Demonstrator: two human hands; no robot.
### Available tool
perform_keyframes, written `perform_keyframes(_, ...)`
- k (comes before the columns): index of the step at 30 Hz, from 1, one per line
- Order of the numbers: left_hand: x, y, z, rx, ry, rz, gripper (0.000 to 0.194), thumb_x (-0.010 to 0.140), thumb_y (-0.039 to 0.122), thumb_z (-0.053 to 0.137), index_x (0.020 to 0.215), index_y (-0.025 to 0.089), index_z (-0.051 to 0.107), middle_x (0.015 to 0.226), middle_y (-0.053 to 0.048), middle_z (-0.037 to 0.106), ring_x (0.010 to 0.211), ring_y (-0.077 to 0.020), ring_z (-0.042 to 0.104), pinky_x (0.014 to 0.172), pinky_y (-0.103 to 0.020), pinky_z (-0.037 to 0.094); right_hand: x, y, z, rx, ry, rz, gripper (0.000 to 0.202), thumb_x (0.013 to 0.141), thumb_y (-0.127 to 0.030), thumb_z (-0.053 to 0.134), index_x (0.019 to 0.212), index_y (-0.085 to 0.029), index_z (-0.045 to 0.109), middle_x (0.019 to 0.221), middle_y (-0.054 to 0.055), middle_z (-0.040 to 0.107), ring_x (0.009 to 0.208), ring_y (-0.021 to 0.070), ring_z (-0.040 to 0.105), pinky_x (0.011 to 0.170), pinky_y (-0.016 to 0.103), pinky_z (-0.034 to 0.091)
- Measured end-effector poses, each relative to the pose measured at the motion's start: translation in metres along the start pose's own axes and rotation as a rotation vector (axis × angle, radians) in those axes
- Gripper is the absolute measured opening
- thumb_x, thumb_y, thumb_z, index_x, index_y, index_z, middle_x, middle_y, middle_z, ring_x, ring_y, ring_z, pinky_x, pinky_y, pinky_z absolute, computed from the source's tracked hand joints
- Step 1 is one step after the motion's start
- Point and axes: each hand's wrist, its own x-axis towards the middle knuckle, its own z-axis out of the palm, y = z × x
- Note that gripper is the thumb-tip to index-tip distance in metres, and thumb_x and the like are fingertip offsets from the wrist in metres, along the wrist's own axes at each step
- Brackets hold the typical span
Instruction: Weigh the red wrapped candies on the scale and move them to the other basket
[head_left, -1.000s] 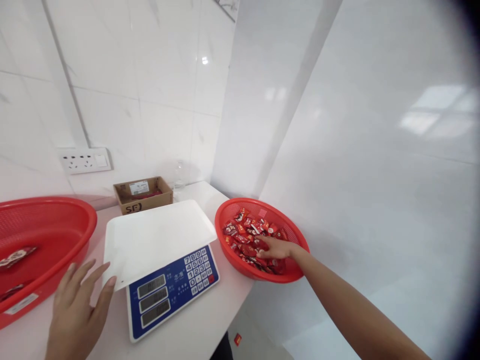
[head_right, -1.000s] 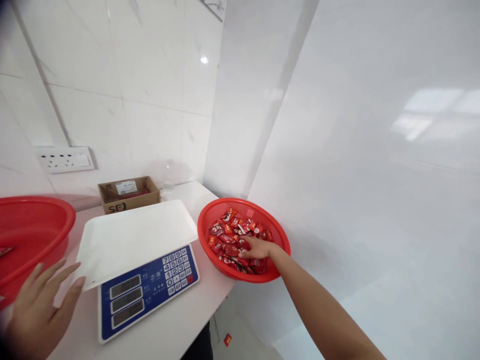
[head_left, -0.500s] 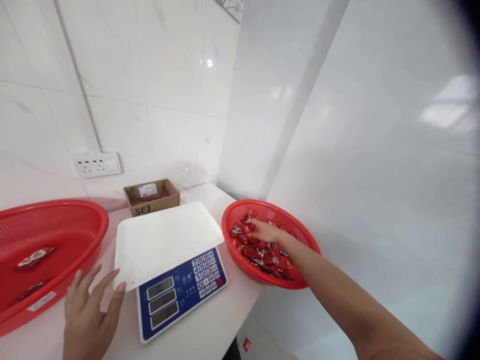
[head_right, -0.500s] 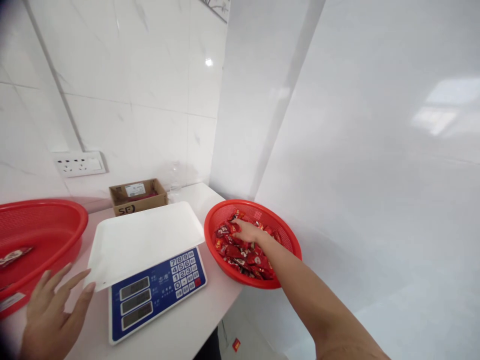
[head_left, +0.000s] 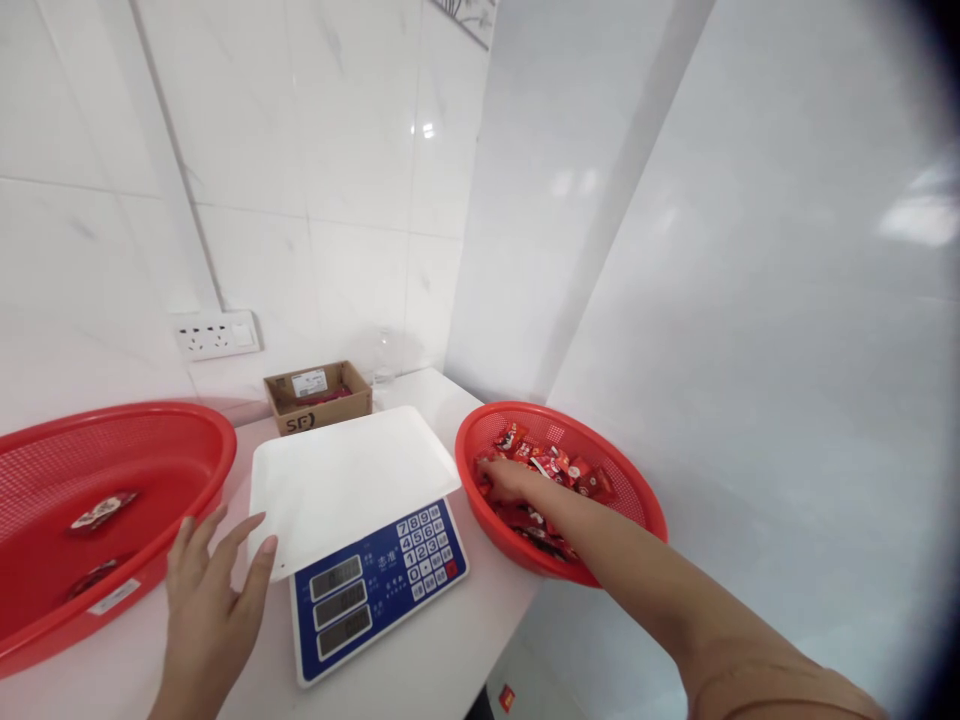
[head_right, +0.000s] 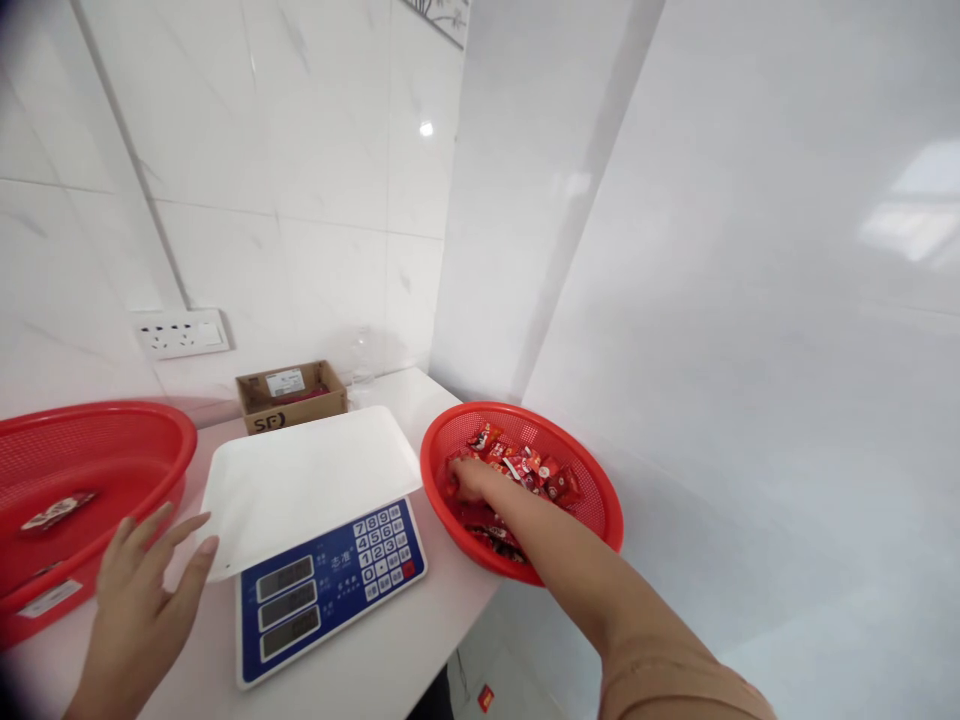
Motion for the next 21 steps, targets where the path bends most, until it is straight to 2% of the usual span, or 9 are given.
perform_keyframes(3, 0.002, 0.003, 0.002, -0.021, -0.008, 0.007, 0.039, 0.087, 0.045, 0.034, 0.104, 0.018, 0.055, 0.128, -0.018, 0.043, 0.132, -0.0378, 0.023, 0.103, -0.06, 0.024, -0.004, 0.001, -0.002, 0.057, 0.053, -0.012, 0.036, 0.057, -0.012, 0.064, 0.092, -0.018, 0.065, 0.087, 0.006, 0.068, 0.078, 0.0211, 0.06, 0.067, 0.027, 0.041)
perform_keyframes(6, 0.004, 0.003, 0.002, -0.032, -0.026, 0.03, 0.038, 0.087, 0.045, 0.034, 0.105, 0.018, 0.055, 0.129, -0.017, 0.043, 0.132, -0.0363, 0.023, 0.104, -0.059, 0.023, -0.008, 0.007, -0.013, 0.15, 0.142, -0.018, 0.028, 0.057, -0.01, 0.061, 0.084, -0.019, 0.064, 0.082, 0.002, 0.068, 0.075, 0.0168, 0.059, 0.066, 0.024, 0.04)
perform_keyframes(10, 0.008, 0.001, 0.001, -0.031, -0.017, 0.05, 0.04, 0.087, 0.045, 0.033, 0.107, 0.017, 0.054, 0.13, -0.019, 0.042, 0.132, -0.036, 0.023, 0.104, -0.057, 0.024, -0.014, 0.019, -0.043, 0.293, 0.335, 0.007, 0.017, 0.063, -0.014, 0.055, 0.079, -0.018, 0.059, 0.082, 0.001, 0.065, 0.076, 0.0147, 0.057, 0.067, 0.023, 0.041)
perform_keyframes(13, 0.009, 0.001, 0.003, -0.034, -0.03, 0.049, 0.042, 0.087, 0.046, 0.033, 0.108, 0.016, 0.054, 0.127, -0.019, 0.044, 0.131, -0.0369, 0.025, 0.102, -0.058, 0.026, -0.02, 0.015, -0.069, 0.41, 0.438, -0.004, 0.01, 0.066, -0.018, 0.053, 0.075, -0.019, 0.054, 0.075, -0.001, 0.062, 0.071, 0.0134, 0.056, 0.066, 0.023, 0.042)
perform_keyframes(15, 0.009, 0.002, 0.005, -0.041, -0.042, 0.055, 0.043, 0.087, 0.046, 0.033, 0.108, 0.015, 0.054, 0.127, -0.019, 0.044, 0.131, -0.0372, 0.026, 0.102, -0.058, 0.028, -0.02, 0.001, -0.082, 0.493, 0.465, -0.041, 0.007, 0.069, -0.021, 0.051, 0.076, -0.02, 0.051, 0.07, -0.003, 0.059, 0.065, 0.0119, 0.055, 0.062, 0.022, 0.042)
perform_keyframes(17, 0.008, 0.005, 0.007, -0.053, -0.054, 0.065, 0.043, 0.087, 0.046, 0.035, 0.11, 0.015, 0.054, 0.128, -0.018, 0.045, 0.131, -0.0367, 0.025, 0.102, -0.058, 0.028, -0.016, -0.025, -0.088, 0.571, 0.458, -0.093, 0.007, 0.071, -0.023, 0.051, 0.078, -0.021, 0.049, 0.065, -0.004, 0.057, 0.059, 0.0106, 0.053, 0.057, 0.022, 0.042)
perform_keyframes(21, 0.005, 0.011, 0.007, -0.095, -0.123, 0.053, 0.043, 0.086, 0.047, 0.039, 0.114, 0.018, 0.053, 0.13, -0.015, 0.046, 0.132, -0.0339, 0.024, 0.102, -0.057, 0.029, -0.002, -0.093, -0.081, 0.669, 0.331, -0.211, 0.01, 0.074, -0.024, 0.054, 0.081, -0.021, 0.049, 0.056, -0.006, 0.055, 0.046, 0.0092, 0.049, 0.048, 0.022, 0.041)
